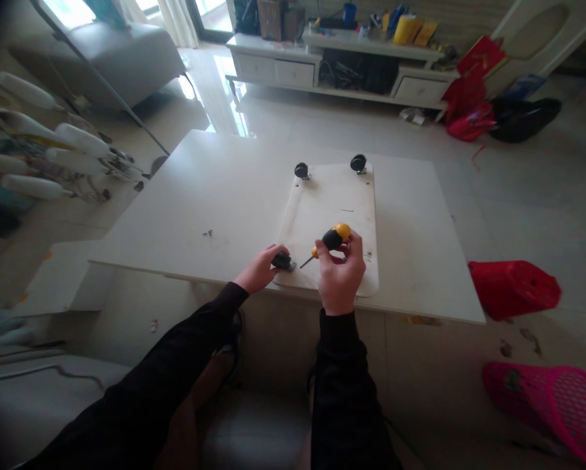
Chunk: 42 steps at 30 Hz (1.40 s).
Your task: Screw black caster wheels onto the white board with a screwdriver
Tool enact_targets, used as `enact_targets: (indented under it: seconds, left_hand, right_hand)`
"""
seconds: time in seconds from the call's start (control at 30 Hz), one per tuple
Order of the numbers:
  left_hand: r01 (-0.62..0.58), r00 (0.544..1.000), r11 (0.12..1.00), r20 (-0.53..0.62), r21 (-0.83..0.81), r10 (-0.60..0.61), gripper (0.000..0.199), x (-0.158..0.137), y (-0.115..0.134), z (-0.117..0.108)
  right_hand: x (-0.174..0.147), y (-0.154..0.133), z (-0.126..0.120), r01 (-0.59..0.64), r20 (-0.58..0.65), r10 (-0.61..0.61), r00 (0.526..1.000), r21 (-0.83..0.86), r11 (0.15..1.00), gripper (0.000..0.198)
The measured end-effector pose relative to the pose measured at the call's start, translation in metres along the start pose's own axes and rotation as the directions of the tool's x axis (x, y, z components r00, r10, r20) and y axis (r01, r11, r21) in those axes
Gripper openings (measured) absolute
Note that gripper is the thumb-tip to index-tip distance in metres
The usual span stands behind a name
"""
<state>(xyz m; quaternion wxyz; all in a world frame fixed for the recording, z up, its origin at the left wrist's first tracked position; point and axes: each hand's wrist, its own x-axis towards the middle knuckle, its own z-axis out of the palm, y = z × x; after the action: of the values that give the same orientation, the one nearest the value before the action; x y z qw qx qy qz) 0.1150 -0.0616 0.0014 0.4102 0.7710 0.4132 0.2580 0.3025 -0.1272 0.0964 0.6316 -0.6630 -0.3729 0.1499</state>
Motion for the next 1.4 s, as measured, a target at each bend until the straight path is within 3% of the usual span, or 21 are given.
enact_targets:
  seconds: [1.4]
  left_hand:
    - [0.042, 0.996, 0.999, -0.083, 0.018, -0.04, 0.037, -0.003, 0.013, 0.001]
  right_hand:
    - [0.0, 0.0, 0.004, 0.009, 0.064, -0.012, 0.998, 0.048, 0.999, 0.047]
